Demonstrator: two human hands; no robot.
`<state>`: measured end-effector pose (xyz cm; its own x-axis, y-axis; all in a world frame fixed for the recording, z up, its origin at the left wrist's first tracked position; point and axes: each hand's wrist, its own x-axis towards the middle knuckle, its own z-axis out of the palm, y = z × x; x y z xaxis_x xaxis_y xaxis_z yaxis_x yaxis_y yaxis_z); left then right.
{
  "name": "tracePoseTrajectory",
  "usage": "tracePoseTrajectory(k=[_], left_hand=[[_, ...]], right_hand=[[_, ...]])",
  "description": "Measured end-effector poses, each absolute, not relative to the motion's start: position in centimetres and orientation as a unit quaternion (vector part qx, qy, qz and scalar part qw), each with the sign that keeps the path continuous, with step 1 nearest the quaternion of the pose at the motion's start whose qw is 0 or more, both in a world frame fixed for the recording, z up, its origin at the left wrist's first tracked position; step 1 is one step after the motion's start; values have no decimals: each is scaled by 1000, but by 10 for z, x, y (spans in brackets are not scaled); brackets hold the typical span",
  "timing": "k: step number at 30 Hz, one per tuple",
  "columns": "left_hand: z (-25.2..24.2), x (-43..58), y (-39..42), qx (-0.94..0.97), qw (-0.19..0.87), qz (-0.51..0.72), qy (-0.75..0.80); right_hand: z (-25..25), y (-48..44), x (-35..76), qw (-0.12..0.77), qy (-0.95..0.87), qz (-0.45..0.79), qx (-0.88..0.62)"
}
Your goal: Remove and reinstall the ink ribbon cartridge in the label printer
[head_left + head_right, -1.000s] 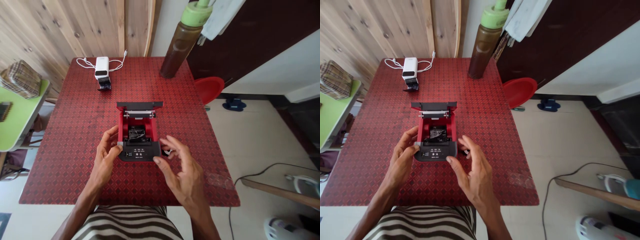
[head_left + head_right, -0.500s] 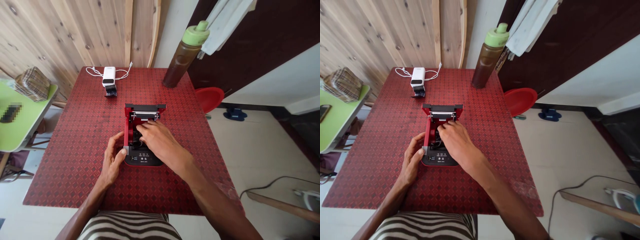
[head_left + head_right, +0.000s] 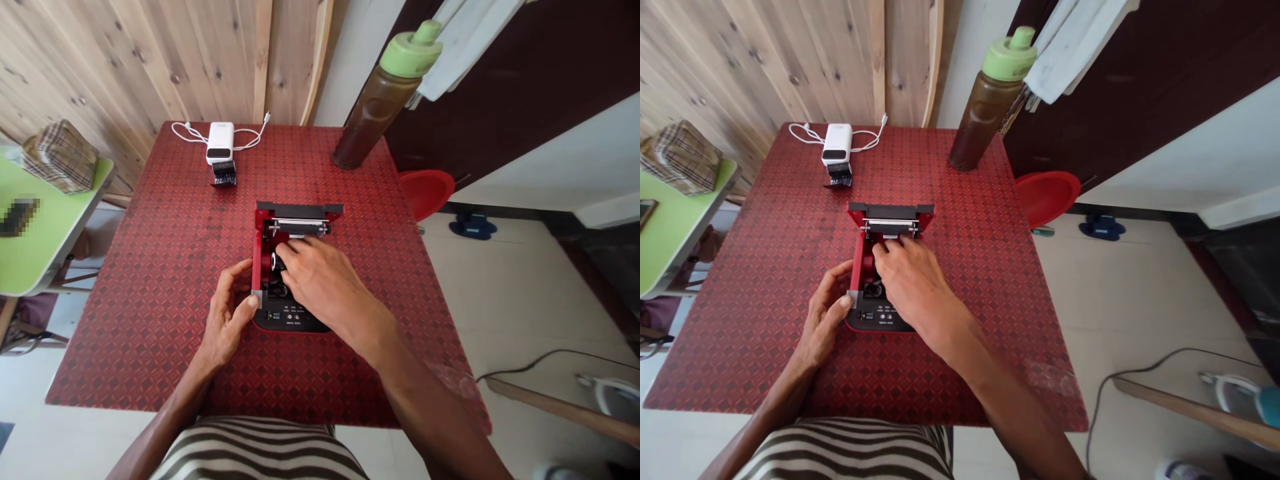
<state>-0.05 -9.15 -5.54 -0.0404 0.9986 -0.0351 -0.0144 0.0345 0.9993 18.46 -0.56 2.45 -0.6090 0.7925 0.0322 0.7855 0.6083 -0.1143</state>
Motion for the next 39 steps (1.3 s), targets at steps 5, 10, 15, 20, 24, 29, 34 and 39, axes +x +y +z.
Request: tracePoseTrajectory(k=[5,10,15,20,24,29,34,39], left_hand=[[-55,-1,-91,479,504,502,514],[-57,-3,-93,470,517,498,514],[-62,-4,-93,485,493,505,516],[-66,-6,-91,505,469,512,513],[-66,-7,-91,510,462,510,515],[-65,-7,-92,509,468,512,511],[-66,-6,-92,500,471,510,517],[-66,-7,-91,503,475,508,513]], right_hand=[[31,-28,201,138,-885,15,-445],[39,-38,250,348,-808,94,-465],[-11,-17,293,576,-483,208,-626],[-64,1,292,519,-457,168,-703],[-74,-1,277,449,-542,254,-663],[-67,-5,278,377,-619,348,-595],[-59,-6,287,338,-650,379,-566],[-61,-11,290,331,-646,401,-559]])
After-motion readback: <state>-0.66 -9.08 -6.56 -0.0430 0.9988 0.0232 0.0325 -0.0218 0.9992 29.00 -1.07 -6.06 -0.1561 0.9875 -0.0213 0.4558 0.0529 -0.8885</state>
